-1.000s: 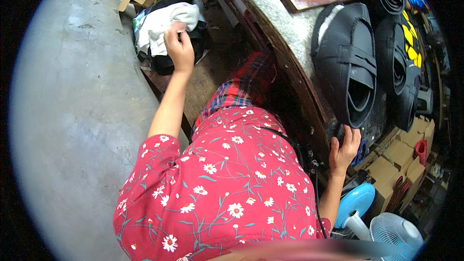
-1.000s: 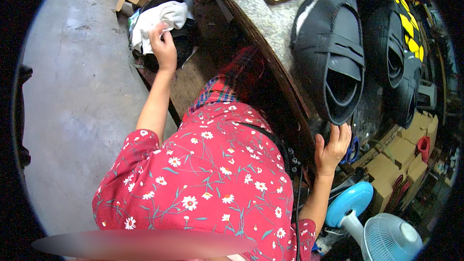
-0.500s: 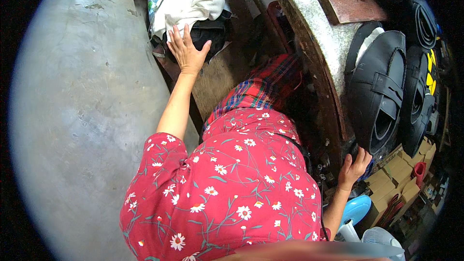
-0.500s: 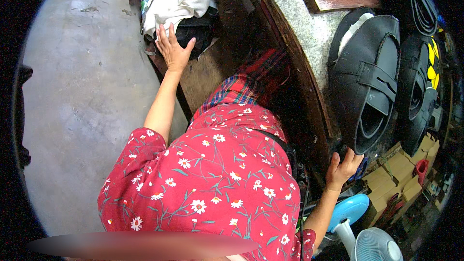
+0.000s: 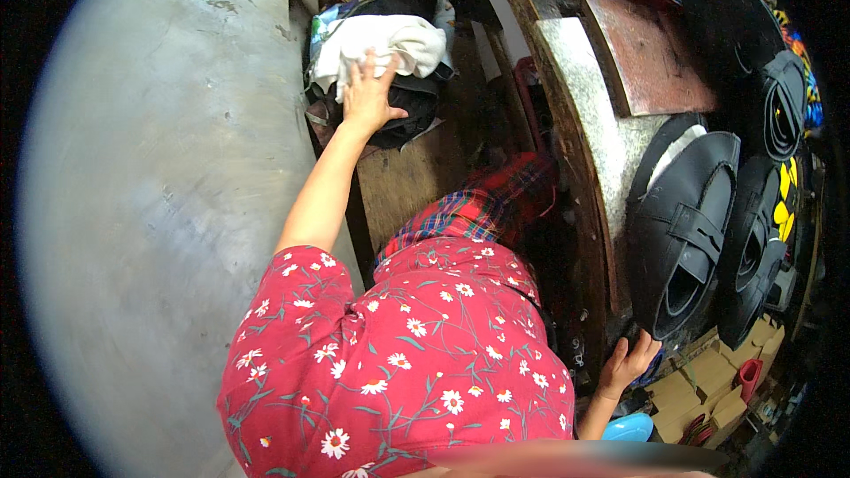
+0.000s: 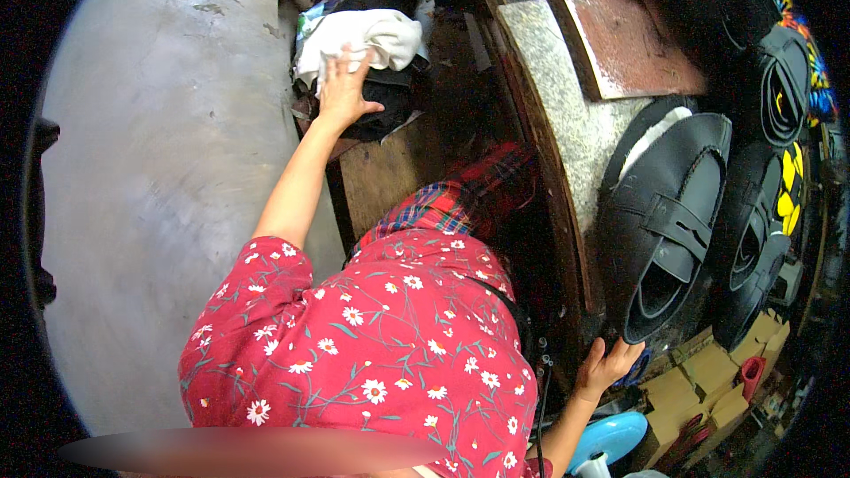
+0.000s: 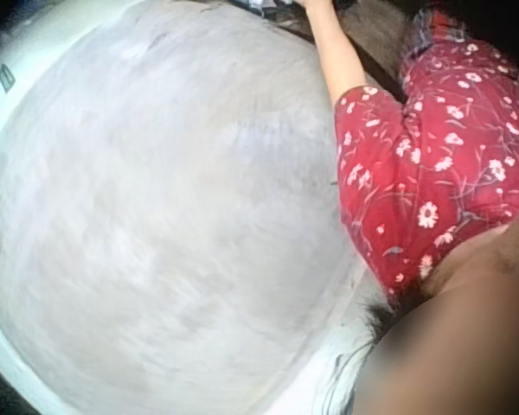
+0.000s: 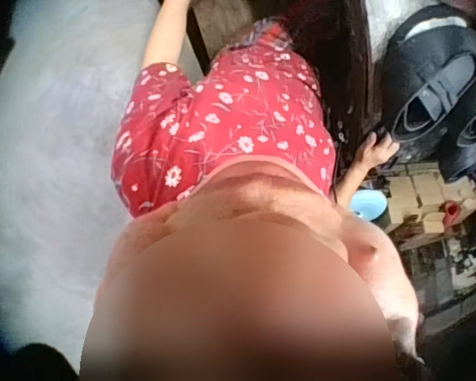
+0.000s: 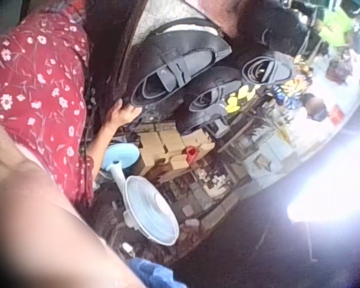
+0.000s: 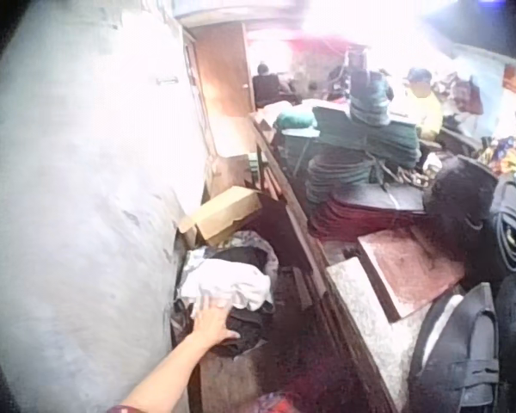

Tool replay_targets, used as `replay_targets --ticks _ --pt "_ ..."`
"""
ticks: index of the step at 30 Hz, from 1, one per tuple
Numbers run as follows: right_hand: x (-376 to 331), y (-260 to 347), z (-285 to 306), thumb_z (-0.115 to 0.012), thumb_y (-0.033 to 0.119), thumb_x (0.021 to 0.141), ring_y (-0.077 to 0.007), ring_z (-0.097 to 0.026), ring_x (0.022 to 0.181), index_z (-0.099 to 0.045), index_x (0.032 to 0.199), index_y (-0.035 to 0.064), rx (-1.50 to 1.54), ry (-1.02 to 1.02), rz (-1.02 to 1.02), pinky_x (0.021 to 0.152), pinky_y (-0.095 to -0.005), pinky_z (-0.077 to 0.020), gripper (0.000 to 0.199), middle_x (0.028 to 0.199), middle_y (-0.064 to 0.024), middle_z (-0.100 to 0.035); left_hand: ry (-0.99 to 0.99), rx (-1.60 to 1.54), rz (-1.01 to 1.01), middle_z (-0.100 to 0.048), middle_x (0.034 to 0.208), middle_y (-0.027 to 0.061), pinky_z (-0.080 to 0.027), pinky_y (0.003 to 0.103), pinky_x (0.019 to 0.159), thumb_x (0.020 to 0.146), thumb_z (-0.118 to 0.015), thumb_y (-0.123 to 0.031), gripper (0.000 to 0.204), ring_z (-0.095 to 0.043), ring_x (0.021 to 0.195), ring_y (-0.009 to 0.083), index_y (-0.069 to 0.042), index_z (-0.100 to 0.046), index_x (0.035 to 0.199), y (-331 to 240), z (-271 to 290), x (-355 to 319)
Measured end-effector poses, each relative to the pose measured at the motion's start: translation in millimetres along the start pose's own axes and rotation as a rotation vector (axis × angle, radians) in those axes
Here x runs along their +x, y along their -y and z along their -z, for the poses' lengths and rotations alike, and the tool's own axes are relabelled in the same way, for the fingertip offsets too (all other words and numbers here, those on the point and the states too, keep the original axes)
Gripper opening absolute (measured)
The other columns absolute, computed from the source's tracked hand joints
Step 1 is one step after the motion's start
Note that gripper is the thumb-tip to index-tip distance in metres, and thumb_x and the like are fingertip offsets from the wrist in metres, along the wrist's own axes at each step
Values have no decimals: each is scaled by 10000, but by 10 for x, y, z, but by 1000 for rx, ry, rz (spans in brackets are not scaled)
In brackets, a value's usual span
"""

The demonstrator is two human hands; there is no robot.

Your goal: The person uses scissors to trim excess white material from the interior of several black slip-on shoes. They repeatedly pick up each shoe, cut the lining, and place the shoes back on the workbench.

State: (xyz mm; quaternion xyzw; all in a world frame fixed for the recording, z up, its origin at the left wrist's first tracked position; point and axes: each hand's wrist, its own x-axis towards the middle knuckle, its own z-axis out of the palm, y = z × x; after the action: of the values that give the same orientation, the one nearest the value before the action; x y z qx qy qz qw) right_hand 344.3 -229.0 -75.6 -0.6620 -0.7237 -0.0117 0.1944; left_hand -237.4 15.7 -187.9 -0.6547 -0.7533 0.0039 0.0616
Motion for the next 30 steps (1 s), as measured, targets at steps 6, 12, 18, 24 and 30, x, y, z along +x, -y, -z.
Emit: replay_targets --ticks 6,12,18,24,30 --pt "-58 -67 5 -522 372 1021 -423 -515 1182 -556 1293 -25 -10 25 -66 1031 -469 -383 483 1254 -229 -563 -13 -415 -122 -708 967 104 -533 441 791 906 -675 -436 319 -687 902 328 -139 -756 990 387 -31 521" --pt "-175 -248 -147 -531 360 1018 -428 -492 1247 -557 1286 -25 13 21 -150 1078 -485 -357 470 1307 -236 -553 -441 -721 -20 -713 971 195 -533 462 777 957 -596 -439 383 -690 906 390 -85 -740 986 739 241 1411" --pt "111 51 -245 -548 361 1007 -456 -482 1230 -561 1259 -25 16 28 -108 1070 -519 -350 461 1287 -253 -551 -624 -708 134 -680 901 257 -508 423 772 984 -549 -363 393 -681 855 379 -2 -697 941 1881 458 1854" --pt "210 276 -28 -547 286 1012 -419 -477 1299 -556 1330 -18 -45 15 -13 1125 -471 -334 439 1360 -216 -557 -733 -637 126 -707 925 216 -512 408 792 981 -578 -369 378 -685 876 343 -14 -704 1011 2286 666 1683" --pt "155 489 100 -512 360 1026 -450 -521 1205 -570 1287 3 -97 -114 164 1089 -558 -352 446 1253 -216 -599 -474 -712 44 -741 912 124 -524 340 775 1007 -597 -253 256 -699 856 209 -28 -719 1009 1652 995 1201"
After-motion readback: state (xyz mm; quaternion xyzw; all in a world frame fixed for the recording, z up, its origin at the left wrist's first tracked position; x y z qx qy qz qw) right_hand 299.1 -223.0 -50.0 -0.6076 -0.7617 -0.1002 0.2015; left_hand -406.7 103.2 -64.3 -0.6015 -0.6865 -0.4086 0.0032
